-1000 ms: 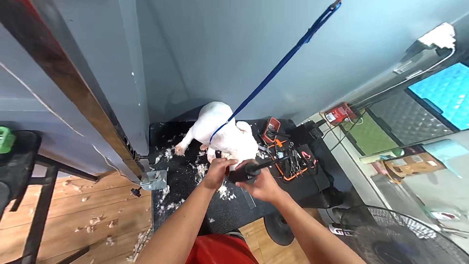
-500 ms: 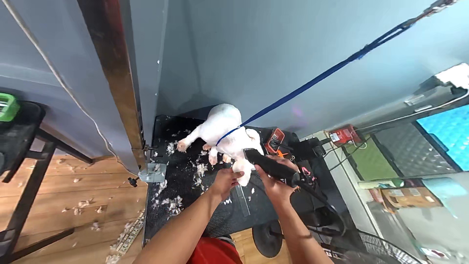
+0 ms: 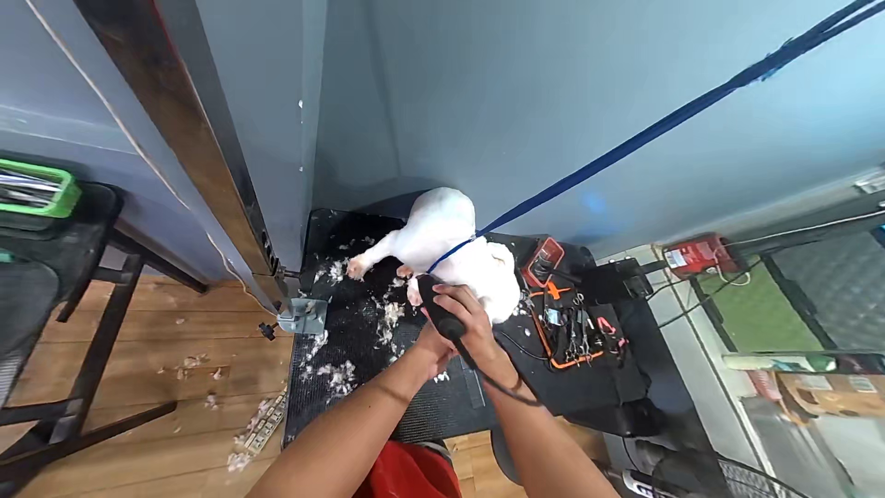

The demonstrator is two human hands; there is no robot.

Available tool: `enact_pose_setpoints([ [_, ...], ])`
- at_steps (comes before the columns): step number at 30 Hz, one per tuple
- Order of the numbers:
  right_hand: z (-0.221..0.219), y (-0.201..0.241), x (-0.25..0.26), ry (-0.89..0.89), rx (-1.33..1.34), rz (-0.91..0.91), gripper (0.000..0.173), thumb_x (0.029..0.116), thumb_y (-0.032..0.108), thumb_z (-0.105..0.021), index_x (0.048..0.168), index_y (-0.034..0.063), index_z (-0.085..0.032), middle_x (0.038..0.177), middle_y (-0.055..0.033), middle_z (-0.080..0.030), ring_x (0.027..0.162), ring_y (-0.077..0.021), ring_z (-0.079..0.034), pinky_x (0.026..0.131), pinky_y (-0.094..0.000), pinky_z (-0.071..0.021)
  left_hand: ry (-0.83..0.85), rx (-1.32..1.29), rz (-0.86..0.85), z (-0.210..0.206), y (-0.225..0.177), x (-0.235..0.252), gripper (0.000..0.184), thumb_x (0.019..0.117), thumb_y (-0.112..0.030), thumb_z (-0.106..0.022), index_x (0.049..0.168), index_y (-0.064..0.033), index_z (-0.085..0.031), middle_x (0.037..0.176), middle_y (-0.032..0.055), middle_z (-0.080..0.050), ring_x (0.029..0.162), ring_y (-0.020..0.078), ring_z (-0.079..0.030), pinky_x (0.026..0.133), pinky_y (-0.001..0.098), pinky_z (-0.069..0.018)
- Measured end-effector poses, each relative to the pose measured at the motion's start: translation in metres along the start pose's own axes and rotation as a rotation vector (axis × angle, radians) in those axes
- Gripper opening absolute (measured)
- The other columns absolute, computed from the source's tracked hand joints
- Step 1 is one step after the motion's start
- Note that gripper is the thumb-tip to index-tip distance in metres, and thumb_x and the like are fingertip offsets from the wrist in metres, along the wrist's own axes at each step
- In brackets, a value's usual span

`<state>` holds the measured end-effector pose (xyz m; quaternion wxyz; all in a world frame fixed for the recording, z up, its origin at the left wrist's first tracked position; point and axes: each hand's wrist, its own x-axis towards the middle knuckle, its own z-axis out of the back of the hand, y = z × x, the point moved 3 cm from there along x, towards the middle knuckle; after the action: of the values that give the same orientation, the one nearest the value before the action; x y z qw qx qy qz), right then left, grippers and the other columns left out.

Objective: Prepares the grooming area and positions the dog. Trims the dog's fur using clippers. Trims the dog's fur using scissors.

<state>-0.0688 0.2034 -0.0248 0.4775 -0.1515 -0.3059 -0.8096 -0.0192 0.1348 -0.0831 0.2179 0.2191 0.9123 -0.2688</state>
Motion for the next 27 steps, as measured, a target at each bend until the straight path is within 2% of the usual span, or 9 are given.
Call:
enact_pose_setpoints([
  [2,0.013,0.007,0.001,-0.013,0.115,-0.052,0.034,0.0850,0.020,-0.083,0.115,0.0092,-0.072,0.118,-0.0112,-0.069,0.113,-0.0234,-0.067,0.095,-0.0396,-0.0592,0.099,-0.003,-0.045,0.004,0.001,0.004,0.025,0.0972,0.007,-0.056,0.119,-0.0064,-0.058,0.097,0.0057,-0.069,0.086,0.0155,-0.068,0.078,0.0344,-0.0590],
  [5,0.060,0.029,-0.018,-0.305,0.223,-0.153,0.043,0.0757,0.015,-0.091,0.113,0.0203,-0.071,0.114,-0.0042,-0.072,0.108,-0.0239,-0.070,0.091,-0.0437,-0.0629,0.140,0.017,-0.017,0.001,0.006,0.017,0.008,0.0959,0.003,-0.056,0.099,-0.0030,-0.059,0.082,0.0051,-0.069,0.073,0.0133,-0.067,0.074,0.0317,-0.0585],
  [7,0.093,0.034,-0.030,-0.477,0.160,-0.217,0.053,0.0696,0.014,-0.095,0.114,0.0253,-0.068,0.110,0.0007,-0.073,0.104,-0.0215,-0.072,0.090,-0.0426,-0.0640,0.144,0.033,0.033,0.000,0.008,0.024,0.016,0.0963,-0.003,-0.066,0.110,0.0029,-0.062,0.094,0.0102,-0.071,0.080,0.0164,-0.069,0.081,0.0337,-0.0593],
  [9,0.110,0.026,-0.038,-0.536,0.083,-0.231,0.057,0.0685,0.016,-0.096,0.114,0.0276,-0.065,0.111,0.0058,-0.071,0.106,-0.0166,-0.070,0.093,-0.0384,-0.0624,0.135,0.047,0.040,-0.002,0.012,0.026,0.023,0.0954,-0.007,-0.068,0.115,0.0031,-0.061,0.099,0.0103,-0.070,0.082,0.0156,-0.069,0.081,0.0324,-0.0585],
  [15,0.085,-0.002,-0.032,-0.443,-0.063,-0.039,0.040,0.0741,0.023,-0.092,0.103,0.0168,-0.065,0.105,-0.0030,-0.071,0.102,-0.0193,-0.069,0.087,-0.0378,-0.0608,0.106,-0.024,-0.002,-0.007,0.016,0.023,0.014,0.0954,-0.004,-0.067,0.107,0.0012,-0.061,0.094,0.0094,-0.071,0.080,0.0154,-0.069,0.078,0.0316,-0.0594],
  [20,0.047,-0.024,-0.012,-0.116,-0.029,0.185,0.031,0.0849,0.023,-0.083,0.108,0.0115,-0.065,0.113,-0.0102,-0.068,0.105,-0.0251,-0.066,0.088,-0.0393,-0.0587,0.012,-0.047,-0.066,-0.006,0.024,0.029,0.008,0.0979,0.001,-0.056,0.104,-0.0022,-0.061,0.081,0.0056,-0.067,0.071,0.0137,-0.065,0.071,0.0308,-0.0572],
  [23,0.038,-0.021,-0.001,-0.073,0.298,-0.064,0.034,0.0781,0.015,-0.088,0.105,0.0088,-0.070,0.119,-0.0108,-0.071,0.112,-0.0271,-0.068,0.094,-0.0440,-0.0602,-0.046,0.118,-0.221,-0.004,0.024,0.029,0.010,0.0995,-0.006,-0.057,0.105,-0.0015,-0.063,0.086,0.0041,-0.067,0.075,0.0114,-0.064,0.073,0.0301,-0.0563],
  [25,0.054,-0.006,-0.001,-0.240,0.634,-0.343,0.050,0.0726,0.003,-0.091,0.114,0.0085,-0.064,0.119,-0.0139,-0.073,0.110,-0.0315,-0.071,0.092,-0.0492,-0.0631,-0.050,0.186,-0.371,0.004,0.016,0.036,0.029,0.1015,-0.018,-0.051,0.121,0.0012,-0.063,0.112,0.0114,-0.066,0.100,0.0183,-0.062,0.090,0.0397,-0.0513],
  [27,0.081,0.002,-0.006,-0.388,0.893,-0.646,0.053,0.0760,0.002,-0.087,0.120,0.0122,-0.060,0.117,-0.0151,-0.071,0.101,-0.0329,-0.073,0.082,-0.0532,-0.0648,-0.031,0.102,-0.497,0.012,0.012,0.061,0.046,0.1058,-0.034,-0.041,0.133,-0.0020,-0.059,0.128,0.0123,-0.064,0.116,0.0193,-0.060,0.101,0.0414,-0.0480],
])
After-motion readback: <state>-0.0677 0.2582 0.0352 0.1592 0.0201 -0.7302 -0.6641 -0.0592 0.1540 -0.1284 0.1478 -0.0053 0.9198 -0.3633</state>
